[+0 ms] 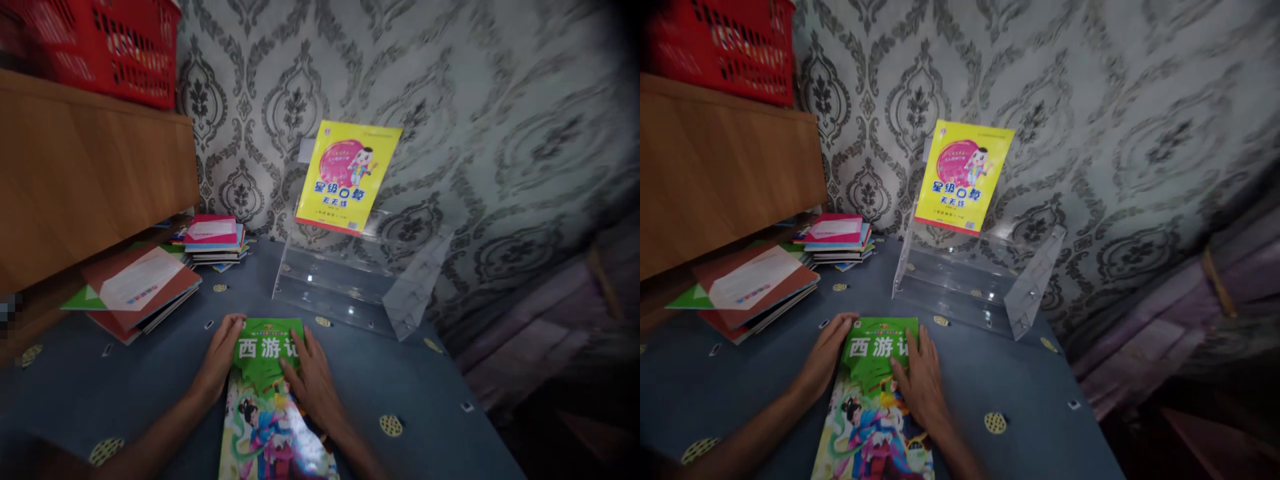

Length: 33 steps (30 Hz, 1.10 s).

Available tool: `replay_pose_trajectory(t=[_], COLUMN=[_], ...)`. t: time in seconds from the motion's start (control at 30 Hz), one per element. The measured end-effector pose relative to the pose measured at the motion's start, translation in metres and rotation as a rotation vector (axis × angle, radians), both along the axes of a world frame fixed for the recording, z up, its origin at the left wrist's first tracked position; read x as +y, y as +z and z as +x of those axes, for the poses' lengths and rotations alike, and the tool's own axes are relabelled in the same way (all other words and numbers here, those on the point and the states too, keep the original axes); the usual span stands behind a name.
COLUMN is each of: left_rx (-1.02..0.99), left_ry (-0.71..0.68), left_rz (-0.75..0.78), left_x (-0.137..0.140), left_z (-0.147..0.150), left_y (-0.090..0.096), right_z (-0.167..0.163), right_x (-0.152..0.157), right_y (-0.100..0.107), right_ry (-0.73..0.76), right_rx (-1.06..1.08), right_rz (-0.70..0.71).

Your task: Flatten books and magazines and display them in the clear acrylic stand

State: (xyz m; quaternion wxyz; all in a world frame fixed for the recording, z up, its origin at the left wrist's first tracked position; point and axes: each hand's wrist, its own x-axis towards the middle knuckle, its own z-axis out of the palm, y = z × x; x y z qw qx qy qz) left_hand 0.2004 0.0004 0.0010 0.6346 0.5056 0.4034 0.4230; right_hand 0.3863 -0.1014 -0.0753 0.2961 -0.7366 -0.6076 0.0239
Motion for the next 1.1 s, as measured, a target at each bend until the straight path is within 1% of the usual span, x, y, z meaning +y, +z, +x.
replay_pose_trajectory(t=[0.13,0.23,0.37,0.43,0.57,0.7,0.83,1.0,1.1], left_rx=[0.038,0.066,0.079,0.102,0.154,0.208,0.238,0.308,0.361], left_ry=[-0.021,-0.063,-0.115,-0.127,-0.127,-0.121,-0.08,-0.156,-0.138], left_rz=[-0.022,-0.026,-0.039,-0.022,0.048,0.11,0.231,0.396,0.472], left_x=[0.001,0.003,0.005,0.006,0.007,0.006,0.01,0.018,0.018], left_z=[0.0,-0.001,-0.002,-0.002,-0.002,0.001,0.005,0.002,0.002], left_y=[0.001,0.0,-0.004,-0.007,-0.008,-0.011,-0.027,-0.047,-0.057], right_z=[0.002,0.002,0.001,0.001,0.002,0.001,0.001,0.006,0.006], right_x=[-0.005,-0.007,-0.007,-0.007,-0.005,-0.003,-0.003,-0.005,-0.005], right_y=[-0.004,-0.004,-0.004,-0.005,-0.008,-0.017,-0.023,-0.021,-0.021], right_ry=[-0.023,-0.036,-0.066,-0.078,-0.07,-0.105,-0.129,-0.083,-0.082], right_rx=[0.045,0.07,0.083,0.077,0.044,0.017,-0.009,-0.037,-0.045], right_rz=[0.02,0.021,0.009,0.002,-0.007,0.041,0.072,0.083,0.087])
